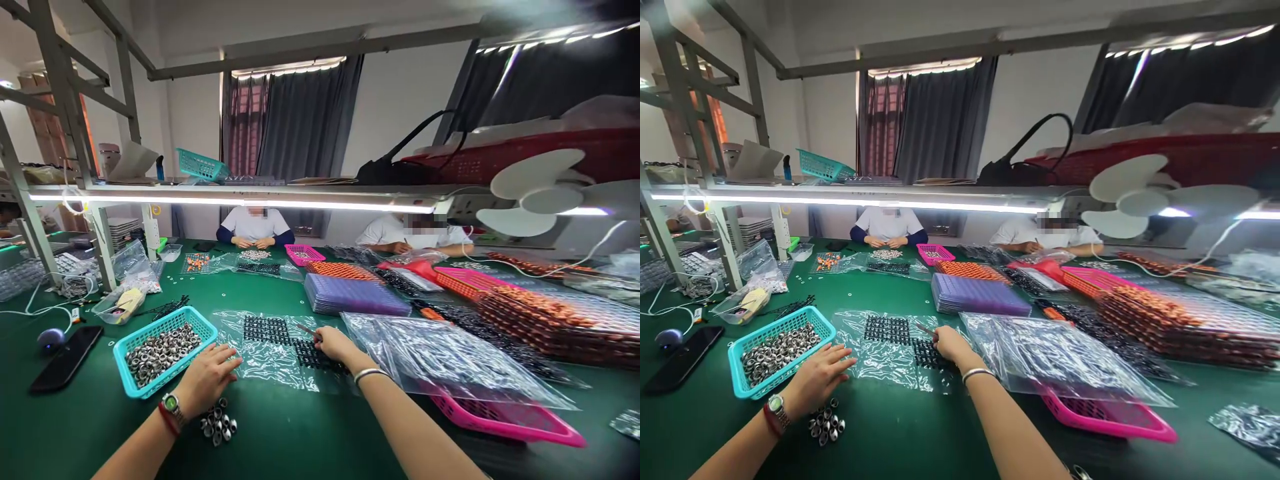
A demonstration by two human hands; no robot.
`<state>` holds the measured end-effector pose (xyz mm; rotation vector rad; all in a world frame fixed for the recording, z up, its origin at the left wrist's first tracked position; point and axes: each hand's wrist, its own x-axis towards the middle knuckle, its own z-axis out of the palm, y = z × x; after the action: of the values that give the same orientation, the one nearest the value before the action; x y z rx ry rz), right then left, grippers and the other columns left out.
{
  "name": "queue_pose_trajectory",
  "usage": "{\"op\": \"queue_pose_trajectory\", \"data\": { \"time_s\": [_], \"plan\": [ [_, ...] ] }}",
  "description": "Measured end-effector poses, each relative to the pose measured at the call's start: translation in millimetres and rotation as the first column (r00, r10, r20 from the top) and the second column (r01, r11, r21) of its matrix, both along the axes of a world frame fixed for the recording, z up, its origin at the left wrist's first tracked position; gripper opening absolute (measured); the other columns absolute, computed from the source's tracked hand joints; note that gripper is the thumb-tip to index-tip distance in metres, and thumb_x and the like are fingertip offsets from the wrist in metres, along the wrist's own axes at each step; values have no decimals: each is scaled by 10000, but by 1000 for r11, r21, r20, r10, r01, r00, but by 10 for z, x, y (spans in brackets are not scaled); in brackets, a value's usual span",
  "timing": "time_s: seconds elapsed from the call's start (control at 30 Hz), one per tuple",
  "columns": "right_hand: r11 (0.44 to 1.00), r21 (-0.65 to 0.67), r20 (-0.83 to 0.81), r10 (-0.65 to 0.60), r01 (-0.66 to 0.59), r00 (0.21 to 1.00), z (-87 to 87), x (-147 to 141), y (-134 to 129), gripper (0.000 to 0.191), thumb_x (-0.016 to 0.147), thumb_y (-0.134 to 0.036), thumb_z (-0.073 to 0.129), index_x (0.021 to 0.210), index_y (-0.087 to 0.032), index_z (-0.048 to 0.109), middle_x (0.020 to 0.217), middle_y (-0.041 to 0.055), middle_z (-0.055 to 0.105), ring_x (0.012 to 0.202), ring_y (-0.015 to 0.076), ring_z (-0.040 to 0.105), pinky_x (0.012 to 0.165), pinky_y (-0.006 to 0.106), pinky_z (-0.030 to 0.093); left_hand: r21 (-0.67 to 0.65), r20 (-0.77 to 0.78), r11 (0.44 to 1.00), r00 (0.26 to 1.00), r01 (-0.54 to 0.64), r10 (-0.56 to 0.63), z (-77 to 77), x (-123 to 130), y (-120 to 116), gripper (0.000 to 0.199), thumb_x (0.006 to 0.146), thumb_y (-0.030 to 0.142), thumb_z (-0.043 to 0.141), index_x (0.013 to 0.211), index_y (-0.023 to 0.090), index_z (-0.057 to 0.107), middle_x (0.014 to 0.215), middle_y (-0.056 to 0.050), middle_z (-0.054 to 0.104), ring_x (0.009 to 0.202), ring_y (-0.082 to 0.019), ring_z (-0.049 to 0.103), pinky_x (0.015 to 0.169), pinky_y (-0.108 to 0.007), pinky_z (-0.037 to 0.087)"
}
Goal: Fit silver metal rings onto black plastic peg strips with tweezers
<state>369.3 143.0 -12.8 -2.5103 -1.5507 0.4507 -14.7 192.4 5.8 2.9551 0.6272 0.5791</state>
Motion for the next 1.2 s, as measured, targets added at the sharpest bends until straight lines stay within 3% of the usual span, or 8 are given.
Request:
{"op": "queue_pose_trajectory", "data": {
  "time_s": [0.23,0.5,0.73,0.9,1.07,1.2],
  "plan": [
    [1000,9,31,17,-17,999,-100,94,-29,301,1012,-409,709,1211,-183,696,1248,76,714,1125,231,708,980,449,601,-88,-158,995,987,-56,42,-124,44,24,279,1044,218,628,1279,239,779,1362,-117,768,1273,-331,727,1201,-557,483],
    [998,61,16,-24,23,1000,-221,183,27,305,1018,-409,700,1220,-180,691,1253,80,711,1117,226,707,973,453,605,-184,-256,974,963,-134,84,-25,65,-20,327,1047,279,654,1356,243,753,1471,-120,708,1354,-364,674,1230,-593,449],
    [983,155,26,-108,103,994,-1,282,70,319,1022,-421,692,1229,-179,683,1233,76,712,1077,218,712,945,441,613,-218,-286,962,953,-162,96,31,86,-37,363,1023,281,700,1379,231,743,1505,-128,682,1379,-369,653,1257,-593,418],
    [976,217,26,17,-22,1000,132,-127,240,328,1029,-425,679,1248,-181,679,1258,80,707,1110,227,706,969,454,606,-246,-284,955,955,-165,92,29,90,-52,387,994,293,747,1374,222,740,1501,-140,681,1392,-370,640,1265,-589,404],
    [975,143,13,168,-168,986,-10,-835,444,300,1022,-414,694,1209,-180,693,1228,72,718,1080,215,714,957,445,609,-261,-274,952,958,-159,85,16,71,-64,386,989,310,759,1369,250,737,1501,-122,679,1404,-363,629,1270,-578,397],
    [980,96,55,172,-177,984,-109,-1119,482,306,1016,-404,702,1232,-187,689,1288,84,701,1138,232,703,986,461,601,-270,-268,951,960,-150,76,13,63,-61,362,998,324,753,1352,251,745,1493,-115,686,1396,-349,637,1271,-558,402]
  ]
}}
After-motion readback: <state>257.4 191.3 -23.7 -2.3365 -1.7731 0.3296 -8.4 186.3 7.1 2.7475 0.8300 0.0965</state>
